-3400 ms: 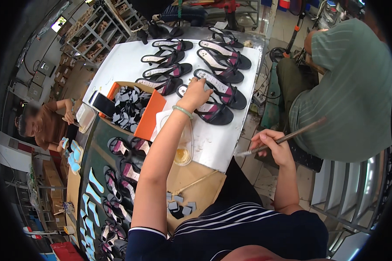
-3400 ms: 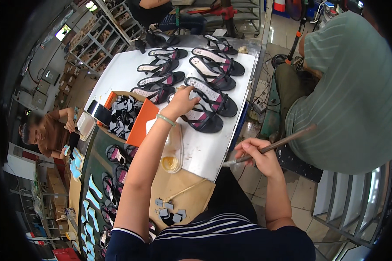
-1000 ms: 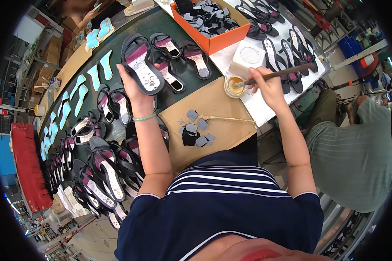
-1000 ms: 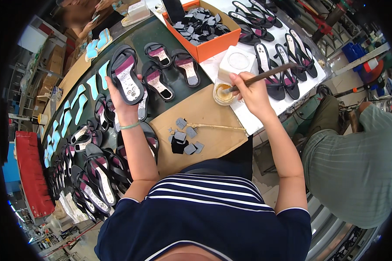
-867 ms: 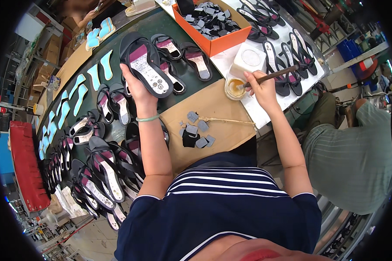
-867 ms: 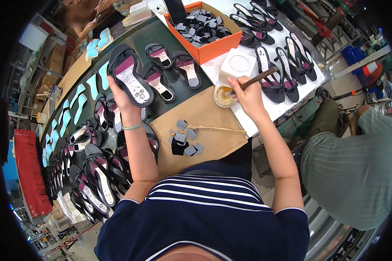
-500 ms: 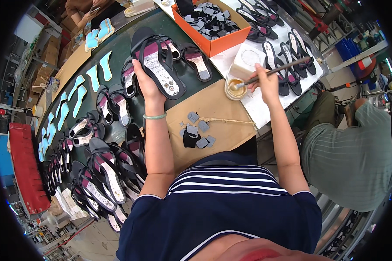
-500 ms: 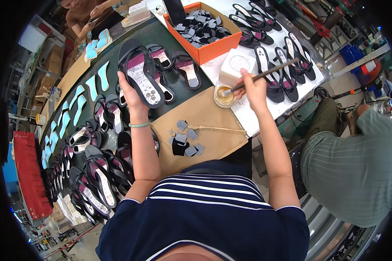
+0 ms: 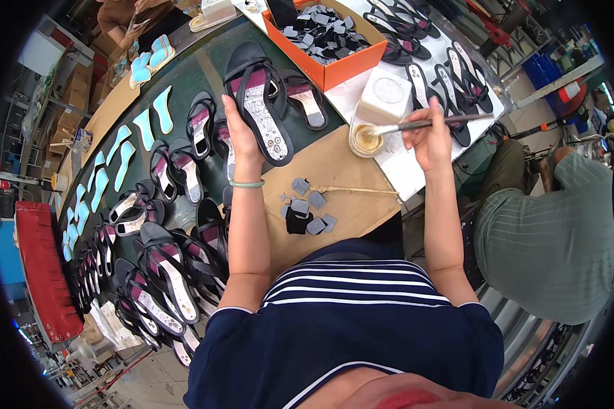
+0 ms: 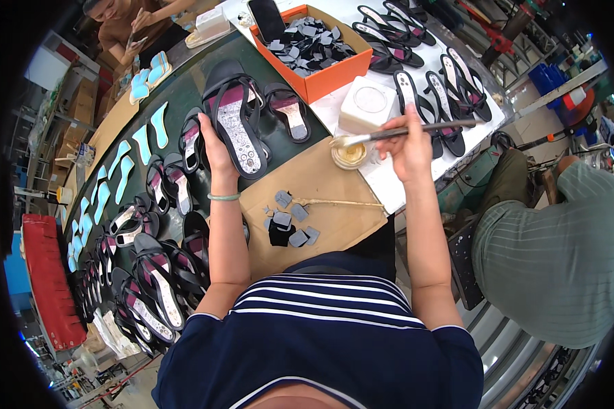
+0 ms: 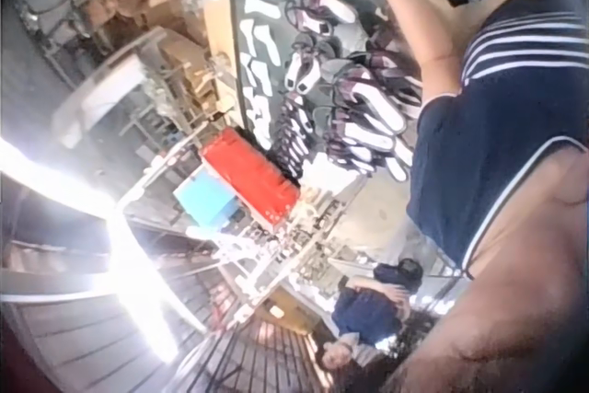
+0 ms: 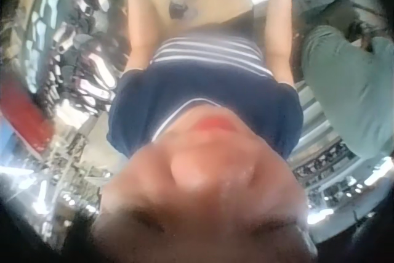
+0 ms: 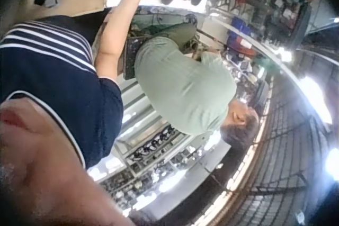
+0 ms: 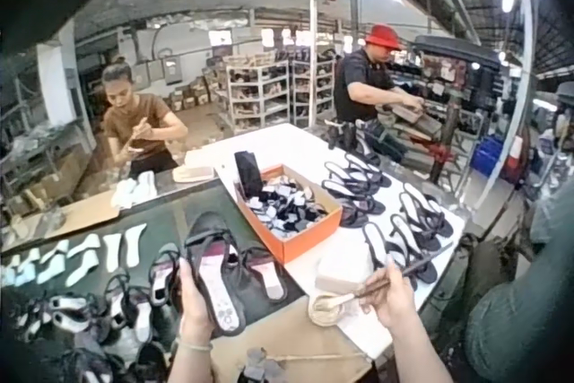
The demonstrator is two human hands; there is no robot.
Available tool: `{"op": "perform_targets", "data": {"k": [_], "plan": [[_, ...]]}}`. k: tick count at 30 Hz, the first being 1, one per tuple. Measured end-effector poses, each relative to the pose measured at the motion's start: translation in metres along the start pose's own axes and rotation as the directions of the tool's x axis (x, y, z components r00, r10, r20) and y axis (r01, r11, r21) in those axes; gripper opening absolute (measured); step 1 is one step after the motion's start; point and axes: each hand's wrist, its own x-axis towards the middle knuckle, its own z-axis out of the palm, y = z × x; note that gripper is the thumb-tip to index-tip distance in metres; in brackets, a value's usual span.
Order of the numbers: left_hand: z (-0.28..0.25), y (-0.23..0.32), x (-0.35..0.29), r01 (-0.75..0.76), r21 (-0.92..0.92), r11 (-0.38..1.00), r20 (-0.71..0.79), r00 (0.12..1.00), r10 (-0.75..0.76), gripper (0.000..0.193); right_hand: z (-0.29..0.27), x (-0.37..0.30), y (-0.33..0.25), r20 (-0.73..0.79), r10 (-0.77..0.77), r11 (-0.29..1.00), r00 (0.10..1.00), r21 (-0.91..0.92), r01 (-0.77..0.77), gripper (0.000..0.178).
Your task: Applying glue to shoe insoles and assembling components during shoe manufacturing.
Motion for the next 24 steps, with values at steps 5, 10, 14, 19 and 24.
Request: {"op": "perform_targets", "data": {"k": [5, 10, 14, 19, 24], "plan": [[-0.011, -0.006, 0.003, -0.037, 0.039, 0.999, -0.01, 0.999, 0.038, 0.06, -0.048, -0.027, 0.044, -0.172, 0.13, 0.912, 0.977, -0.366, -0.186, 0.049], [0.009, -0.024, -0.005, 0.004, -0.012, 1.0, -0.032, 0.999, -0.005, 0.064, -0.023, -0.053, -0.003, 0.057, 0.292, 0.946, 0.955, 0.127, -0.297, 0.047], [0.035, -0.031, -0.014, 0.118, -0.056, 0.991, 0.077, 0.991, -0.113, 0.069, 0.019, -0.061, -0.057, 0.355, -0.11, 0.952, 0.928, 0.306, -0.004, 0.048], [0.051, -0.041, -0.02, 0.235, -0.147, 0.961, 0.204, 0.958, -0.203, 0.067, 0.071, -0.066, -0.05, 0.43, -0.3, 0.92, 0.852, -0.107, 0.378, 0.023], [0.068, -0.04, -0.032, 0.246, -0.123, 0.962, 0.199, 0.955, -0.219, 0.069, 0.095, -0.045, -0.01, 0.397, -0.44, 0.771, 0.806, -0.293, 0.565, 0.013]]}}
